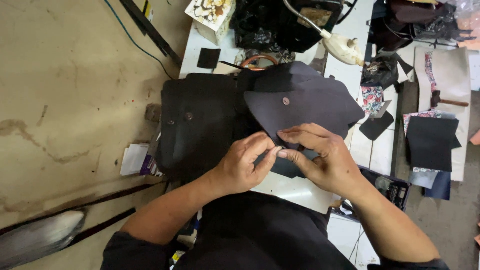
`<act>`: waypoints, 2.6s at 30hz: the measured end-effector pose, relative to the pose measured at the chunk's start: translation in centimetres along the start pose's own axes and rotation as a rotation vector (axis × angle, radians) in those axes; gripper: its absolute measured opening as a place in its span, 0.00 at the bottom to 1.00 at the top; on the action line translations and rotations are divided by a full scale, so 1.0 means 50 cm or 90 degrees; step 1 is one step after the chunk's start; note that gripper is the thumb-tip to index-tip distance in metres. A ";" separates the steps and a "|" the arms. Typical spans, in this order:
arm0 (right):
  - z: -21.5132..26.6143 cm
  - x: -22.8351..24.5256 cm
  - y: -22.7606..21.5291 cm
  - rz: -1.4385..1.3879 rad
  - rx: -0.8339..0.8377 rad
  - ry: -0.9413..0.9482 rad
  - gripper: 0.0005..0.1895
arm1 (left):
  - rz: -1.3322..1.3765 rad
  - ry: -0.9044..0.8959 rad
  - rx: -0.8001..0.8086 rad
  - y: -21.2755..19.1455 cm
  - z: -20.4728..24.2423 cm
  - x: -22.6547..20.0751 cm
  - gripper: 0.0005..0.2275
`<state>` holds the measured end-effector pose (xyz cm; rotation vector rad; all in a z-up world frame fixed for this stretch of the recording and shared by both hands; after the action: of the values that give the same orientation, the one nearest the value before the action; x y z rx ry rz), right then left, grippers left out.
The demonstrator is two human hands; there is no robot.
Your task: Peeling off protective green backing from leather pieces and organizing them on a workbench.
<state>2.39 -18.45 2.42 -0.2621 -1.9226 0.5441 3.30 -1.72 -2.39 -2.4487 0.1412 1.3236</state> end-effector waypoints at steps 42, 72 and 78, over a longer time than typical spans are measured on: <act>0.055 -0.018 0.020 0.361 -0.132 -0.256 0.03 | -0.042 0.061 -0.115 0.029 -0.014 -0.037 0.10; 0.022 0.018 -0.010 0.062 -0.227 -0.066 0.07 | -0.102 0.136 -0.081 0.043 -0.024 -0.048 0.10; 0.002 -0.003 -0.008 -0.005 -0.231 -0.032 0.08 | -0.178 0.172 -0.052 0.040 -0.035 -0.031 0.07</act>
<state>2.40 -18.90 2.45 -0.4768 -2.0637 0.1931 3.31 -4.30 -0.76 -2.5910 -0.1864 0.8958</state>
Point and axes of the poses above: each hand's wrist, its own z-axis away from the middle knuckle, its own y-axis out of the palm, x = y × z, the point moved 4 cm from there along -z, towards the middle knuckle, and after that the axes turned 5 degrees about -x, right-handed, at the moved point
